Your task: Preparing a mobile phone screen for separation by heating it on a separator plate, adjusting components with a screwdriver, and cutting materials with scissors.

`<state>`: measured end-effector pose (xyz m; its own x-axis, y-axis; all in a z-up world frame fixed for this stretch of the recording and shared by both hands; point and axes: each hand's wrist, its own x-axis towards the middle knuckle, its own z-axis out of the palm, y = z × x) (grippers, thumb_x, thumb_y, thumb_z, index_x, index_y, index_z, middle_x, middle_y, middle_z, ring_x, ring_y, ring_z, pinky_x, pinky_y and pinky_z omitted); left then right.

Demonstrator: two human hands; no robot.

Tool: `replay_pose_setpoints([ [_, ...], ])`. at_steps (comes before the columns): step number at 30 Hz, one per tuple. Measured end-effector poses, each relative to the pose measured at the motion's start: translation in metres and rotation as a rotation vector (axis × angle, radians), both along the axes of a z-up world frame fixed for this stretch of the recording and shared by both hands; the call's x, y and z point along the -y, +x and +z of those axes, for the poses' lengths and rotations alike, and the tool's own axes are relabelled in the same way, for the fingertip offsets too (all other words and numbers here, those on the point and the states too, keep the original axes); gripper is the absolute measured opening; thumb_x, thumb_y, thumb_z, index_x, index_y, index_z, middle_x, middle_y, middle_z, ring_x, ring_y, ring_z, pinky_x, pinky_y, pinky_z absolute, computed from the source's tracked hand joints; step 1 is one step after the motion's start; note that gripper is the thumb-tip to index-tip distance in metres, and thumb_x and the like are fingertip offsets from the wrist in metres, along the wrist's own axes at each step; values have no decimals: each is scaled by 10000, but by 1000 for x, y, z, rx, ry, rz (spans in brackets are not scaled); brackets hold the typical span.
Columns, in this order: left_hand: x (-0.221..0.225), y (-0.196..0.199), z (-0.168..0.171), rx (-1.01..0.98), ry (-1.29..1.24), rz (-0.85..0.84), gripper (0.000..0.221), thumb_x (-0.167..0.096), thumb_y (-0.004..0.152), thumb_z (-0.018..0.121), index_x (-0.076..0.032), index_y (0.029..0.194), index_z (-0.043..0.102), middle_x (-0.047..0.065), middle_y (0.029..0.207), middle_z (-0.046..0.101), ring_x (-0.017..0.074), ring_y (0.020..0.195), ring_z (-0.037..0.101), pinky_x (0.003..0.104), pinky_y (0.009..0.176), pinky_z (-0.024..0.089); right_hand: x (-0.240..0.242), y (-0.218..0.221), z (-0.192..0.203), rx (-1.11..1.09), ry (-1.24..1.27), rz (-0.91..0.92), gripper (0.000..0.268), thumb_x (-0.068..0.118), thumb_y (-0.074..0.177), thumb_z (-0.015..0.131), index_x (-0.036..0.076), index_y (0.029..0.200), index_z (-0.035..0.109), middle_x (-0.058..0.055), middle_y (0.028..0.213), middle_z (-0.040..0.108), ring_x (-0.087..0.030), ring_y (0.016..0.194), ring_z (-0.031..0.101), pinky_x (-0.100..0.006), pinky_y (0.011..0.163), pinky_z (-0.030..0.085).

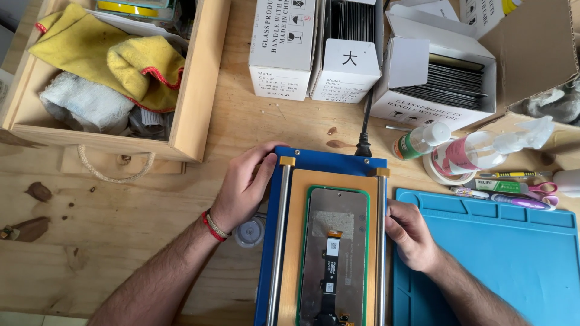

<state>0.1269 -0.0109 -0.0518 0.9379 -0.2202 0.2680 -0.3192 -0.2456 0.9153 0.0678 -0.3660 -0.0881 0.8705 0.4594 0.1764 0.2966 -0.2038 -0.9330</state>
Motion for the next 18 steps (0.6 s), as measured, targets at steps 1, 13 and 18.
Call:
replay_pose_setpoints([
  [1,0,1,0,1,2,1,396,-292,1175,453,-35,1334,709,113,1242,809,231,1158,779,327,987,611,1,1,0,10,-5,-3,475,445,1146,475,123,825,614,49,759,565,-116,636,505,-280,599,408],
  [13,1,1,3,6,1,-2,387,-272,1178,447,-28,1330,706,115,1251,804,234,1171,774,330,1006,596,1,1,1,2,-14,-2,470,444,1147,467,138,803,561,57,749,511,-110,631,449,-280,592,381],
  [18,1,1,3,-2,4,-8,378,-274,1178,446,-41,1321,707,102,1220,808,219,1132,778,323,977,605,0,1,2,-6,7,2,458,431,1148,476,141,804,562,54,757,513,-116,641,450,-284,606,382],
])
